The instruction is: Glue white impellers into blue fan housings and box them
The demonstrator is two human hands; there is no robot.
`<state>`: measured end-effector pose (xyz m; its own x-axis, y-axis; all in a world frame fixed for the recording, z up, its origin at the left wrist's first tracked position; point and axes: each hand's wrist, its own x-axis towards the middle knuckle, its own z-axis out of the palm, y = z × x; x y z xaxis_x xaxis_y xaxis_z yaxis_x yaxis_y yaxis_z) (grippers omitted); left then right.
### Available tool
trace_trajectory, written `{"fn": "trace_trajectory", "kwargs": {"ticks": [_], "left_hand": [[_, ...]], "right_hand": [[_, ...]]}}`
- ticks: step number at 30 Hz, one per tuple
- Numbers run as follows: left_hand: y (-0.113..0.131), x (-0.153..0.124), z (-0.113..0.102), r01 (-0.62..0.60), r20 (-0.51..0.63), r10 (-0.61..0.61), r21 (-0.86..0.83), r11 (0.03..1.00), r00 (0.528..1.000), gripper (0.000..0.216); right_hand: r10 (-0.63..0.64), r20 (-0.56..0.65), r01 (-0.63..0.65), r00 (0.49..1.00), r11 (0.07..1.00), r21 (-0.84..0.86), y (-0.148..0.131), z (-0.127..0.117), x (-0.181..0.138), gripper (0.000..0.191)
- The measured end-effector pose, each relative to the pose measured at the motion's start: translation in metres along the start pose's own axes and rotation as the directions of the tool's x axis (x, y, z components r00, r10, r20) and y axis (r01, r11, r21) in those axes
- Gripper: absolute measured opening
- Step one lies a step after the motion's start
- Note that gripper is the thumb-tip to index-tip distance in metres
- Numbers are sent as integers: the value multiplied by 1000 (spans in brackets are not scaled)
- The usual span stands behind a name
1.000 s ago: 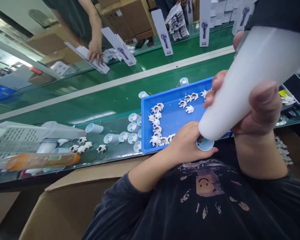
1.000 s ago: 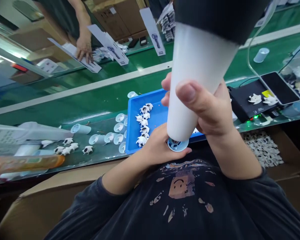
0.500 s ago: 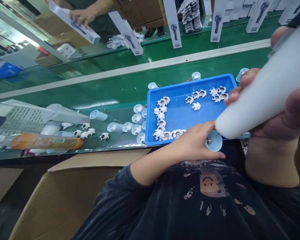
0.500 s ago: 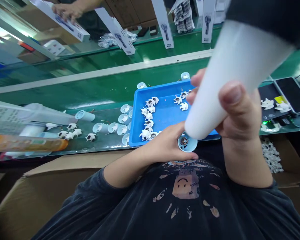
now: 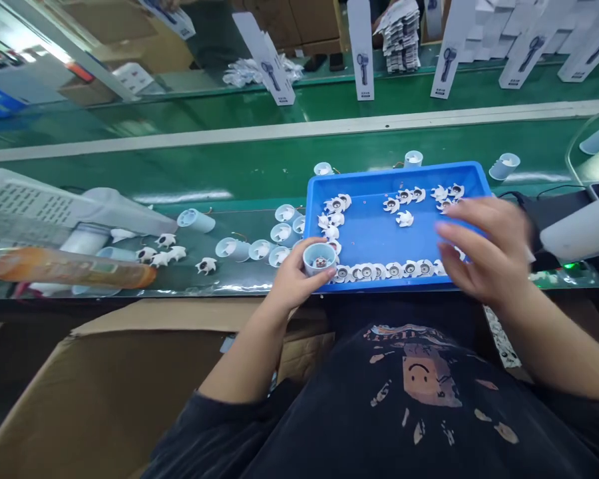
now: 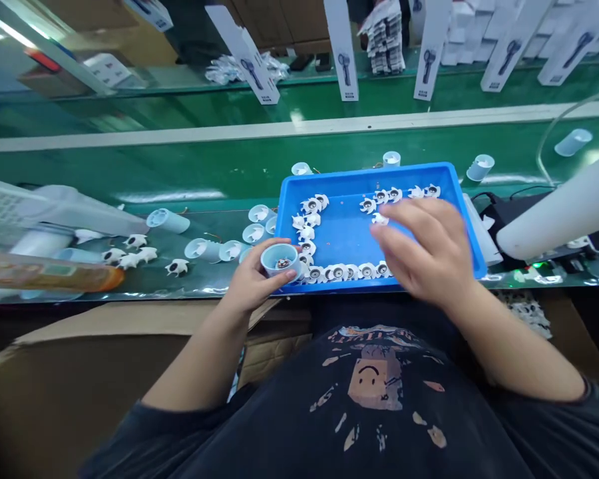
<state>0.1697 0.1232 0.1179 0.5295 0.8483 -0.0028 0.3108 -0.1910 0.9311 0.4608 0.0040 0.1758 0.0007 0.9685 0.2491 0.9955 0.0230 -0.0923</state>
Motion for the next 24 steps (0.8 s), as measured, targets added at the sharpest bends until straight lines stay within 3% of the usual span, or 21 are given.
{"fn": "trace_trajectory", "kwargs": {"ticks": [3, 6, 11, 17, 20, 24], "left_hand": [[0, -2, 11, -62, -21, 64, 69, 996, 998, 59], [8, -7, 13, -115, 20, 113, 108, 987, 993, 64], [12, -15, 8, -112, 116, 99, 113, 987, 988, 59], [8, -16, 10, -182, 179, 173, 34, 983, 968, 59], [12, -18, 13, -224, 240, 208, 43, 974, 948, 56], [19, -20, 18, -268, 285, 232, 93, 959, 930, 59]], "right_hand": [[87, 287, -39, 954, 985, -166, 0, 30, 47, 39], [127, 463, -19, 877, 973, -230, 6, 59, 81, 28], [199, 537, -32, 820, 952, -303, 11, 74, 102, 28], [387, 552, -218, 739, 912, -348, 6, 75, 106, 30], [307, 539, -191, 785, 946, -262, -7, 67, 92, 22], [46, 473, -73, 880, 997, 39, -32, 38, 61, 26]]}}
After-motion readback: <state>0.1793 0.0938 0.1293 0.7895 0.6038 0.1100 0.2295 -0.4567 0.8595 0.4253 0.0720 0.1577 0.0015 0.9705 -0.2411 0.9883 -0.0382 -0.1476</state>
